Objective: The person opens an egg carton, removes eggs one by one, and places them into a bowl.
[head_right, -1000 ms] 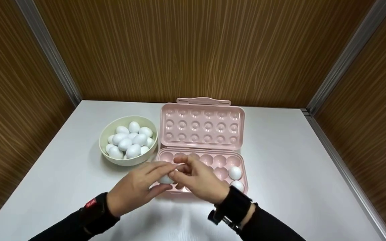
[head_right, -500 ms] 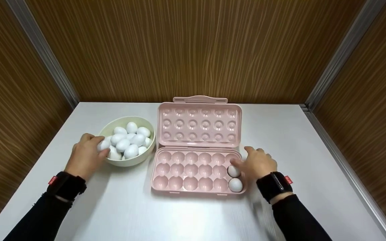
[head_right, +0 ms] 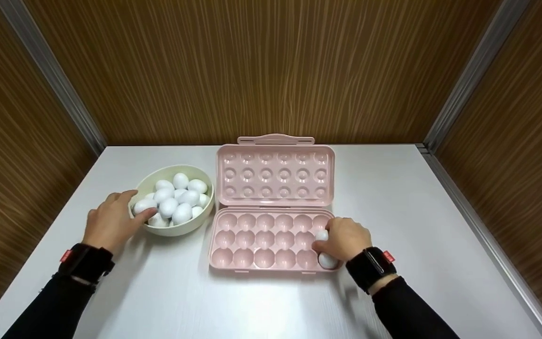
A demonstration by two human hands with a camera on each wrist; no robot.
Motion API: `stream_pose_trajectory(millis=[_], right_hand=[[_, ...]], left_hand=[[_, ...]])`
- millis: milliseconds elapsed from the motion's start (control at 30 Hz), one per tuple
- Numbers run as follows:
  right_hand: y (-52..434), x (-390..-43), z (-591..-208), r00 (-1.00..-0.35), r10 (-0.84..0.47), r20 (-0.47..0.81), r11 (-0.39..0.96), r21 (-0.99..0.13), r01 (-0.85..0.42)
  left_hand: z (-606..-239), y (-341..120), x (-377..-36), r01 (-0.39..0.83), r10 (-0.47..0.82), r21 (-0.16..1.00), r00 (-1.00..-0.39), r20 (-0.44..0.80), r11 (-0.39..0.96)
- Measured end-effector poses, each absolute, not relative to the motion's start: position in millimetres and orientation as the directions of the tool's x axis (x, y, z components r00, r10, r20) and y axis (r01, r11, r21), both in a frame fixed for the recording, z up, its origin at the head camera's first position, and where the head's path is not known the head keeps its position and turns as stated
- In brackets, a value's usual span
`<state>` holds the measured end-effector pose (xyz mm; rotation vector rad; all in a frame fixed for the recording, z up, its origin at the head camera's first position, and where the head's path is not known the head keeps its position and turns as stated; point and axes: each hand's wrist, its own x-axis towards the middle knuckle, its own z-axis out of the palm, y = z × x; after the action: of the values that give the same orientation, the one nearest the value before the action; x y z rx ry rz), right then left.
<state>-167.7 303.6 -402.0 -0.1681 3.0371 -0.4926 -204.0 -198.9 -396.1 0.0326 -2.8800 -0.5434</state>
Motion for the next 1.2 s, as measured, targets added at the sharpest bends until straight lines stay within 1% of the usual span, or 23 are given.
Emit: stream_pose_trajectory(millis=[267, 400, 467, 533, 633, 667, 733, 833, 900, 1000, 1067, 1133, 1200], right_hand=[[304, -175, -398, -0.987, -0.161, 0.022, 0.917, -0.365, -0.158], [306, -177, -387, -0.988, -0.131, 0.080, 0.896, -0.416, -0.152], [301, -177, -380, -0.986, -0.128, 0.109, 0.869, -0.468, -0.164], [292, -175, -374, -0.982, -0.153, 0.109, 0.810, -0.555, -0.188], [268, -167, -368, -0.961, -0.261, 0.085, 0.674, -0.697, -0.245], [258, -164, -366, -0.952, -0.296, 0.082, 0.643, -0.719, -0.262], [238, -155, -363, -0.920, -0.387, 0.060, 0.543, -0.791, -0.280], [212, -143, -360, -0.870, -0.489, 0.064, 0.428, -0.852, -0.303], [200, -136, -360, -0.839, -0.537, 0.081, 0.348, -0.885, -0.308], [191, -129, -361, -0.820, -0.565, 0.093, 0.279, -0.914, -0.296], [189, -127, -361, -0.814, -0.576, 0.079, 0.249, -0.931, -0.267], [189, -127, -363, -0.803, -0.593, 0.056, 0.225, -0.946, -0.232], [191, -128, -365, -0.789, -0.613, 0.045, 0.227, -0.946, -0.230]], left_hand=[[-395, -223, -183, -0.032, -0.083, 0.328, -0.986, 0.142, 0.944], [-390, -218, -172, -0.022, -0.085, 0.331, -0.980, 0.177, 0.943], [-385, -205, -165, 0.021, -0.062, 0.351, -0.973, 0.223, 0.936], [-379, -184, -158, 0.085, -0.020, 0.367, -0.962, 0.274, 0.926], [-369, -143, -143, 0.232, 0.106, 0.332, -0.928, 0.358, 0.914], [-366, -129, -137, 0.292, 0.163, 0.309, -0.910, 0.381, 0.905], [-363, -103, -125, 0.415, 0.287, 0.238, -0.856, 0.431, 0.878], [-364, -73, -112, 0.583, 0.447, 0.127, -0.729, 0.519, 0.803], [-368, -60, -108, 0.650, 0.505, 0.050, -0.633, 0.587, 0.758], [-376, -49, -108, 0.700, 0.526, -0.024, -0.513, 0.678, 0.713], [-380, -45, -109, 0.714, 0.517, -0.043, -0.462, 0.721, 0.699], [-383, -43, -110, 0.719, 0.506, -0.051, -0.436, 0.745, 0.693], [-385, -43, -111, 0.722, 0.501, -0.045, -0.432, 0.749, 0.691]])
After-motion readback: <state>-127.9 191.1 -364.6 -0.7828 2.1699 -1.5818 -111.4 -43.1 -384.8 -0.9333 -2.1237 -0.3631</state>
